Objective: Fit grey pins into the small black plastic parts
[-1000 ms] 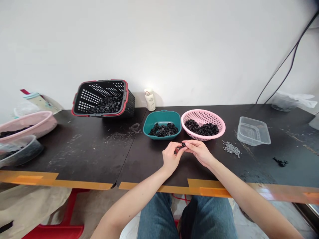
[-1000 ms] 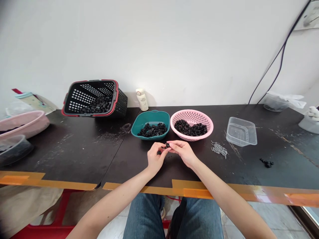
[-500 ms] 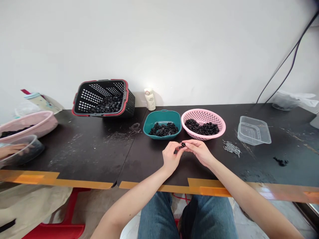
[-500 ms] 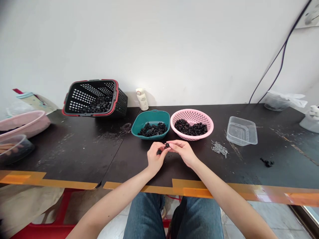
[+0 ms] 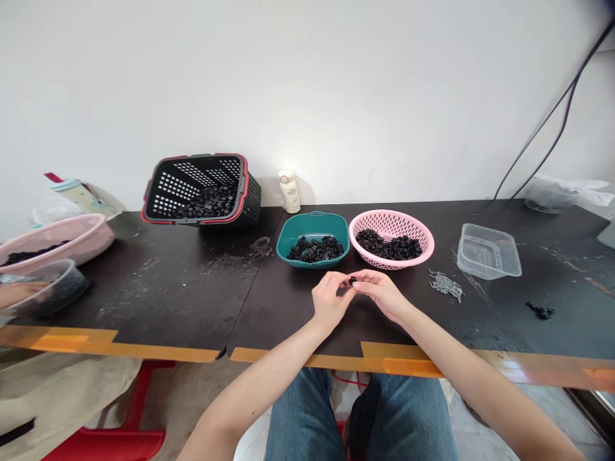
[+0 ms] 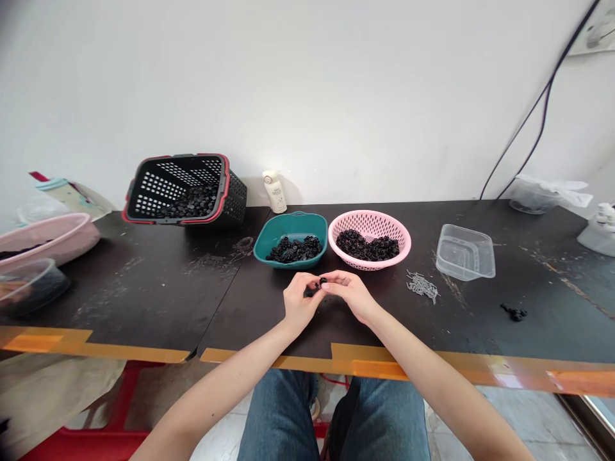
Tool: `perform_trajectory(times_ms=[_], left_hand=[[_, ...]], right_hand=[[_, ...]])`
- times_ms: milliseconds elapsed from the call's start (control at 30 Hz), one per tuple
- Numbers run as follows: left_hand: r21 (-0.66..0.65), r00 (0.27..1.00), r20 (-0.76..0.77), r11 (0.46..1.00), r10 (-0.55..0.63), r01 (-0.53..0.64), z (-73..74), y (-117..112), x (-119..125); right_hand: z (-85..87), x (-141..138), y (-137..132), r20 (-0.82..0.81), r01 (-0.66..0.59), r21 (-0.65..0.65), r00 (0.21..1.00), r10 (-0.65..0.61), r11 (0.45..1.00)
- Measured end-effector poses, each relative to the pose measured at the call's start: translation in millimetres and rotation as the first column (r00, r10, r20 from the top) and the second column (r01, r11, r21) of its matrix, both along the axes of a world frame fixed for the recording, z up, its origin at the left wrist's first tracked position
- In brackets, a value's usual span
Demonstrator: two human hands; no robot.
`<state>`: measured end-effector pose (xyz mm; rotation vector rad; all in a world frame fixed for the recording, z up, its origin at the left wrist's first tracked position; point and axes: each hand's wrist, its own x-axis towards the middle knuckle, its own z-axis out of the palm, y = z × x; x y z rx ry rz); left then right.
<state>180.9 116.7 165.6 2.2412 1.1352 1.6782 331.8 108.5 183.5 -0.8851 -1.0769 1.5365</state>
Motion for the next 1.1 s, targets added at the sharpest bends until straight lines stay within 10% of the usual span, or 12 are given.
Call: perform_trajectory(times_ms=[1100], left_hand=[[0.010,0.999,-0.031,1.000,-0.007,0.008,-2.1,-4.2,-1.9]], right_hand=[[-0.8,4.5,-0.5,0.048,0.091,0.130,0.994,-0.098,0.987]])
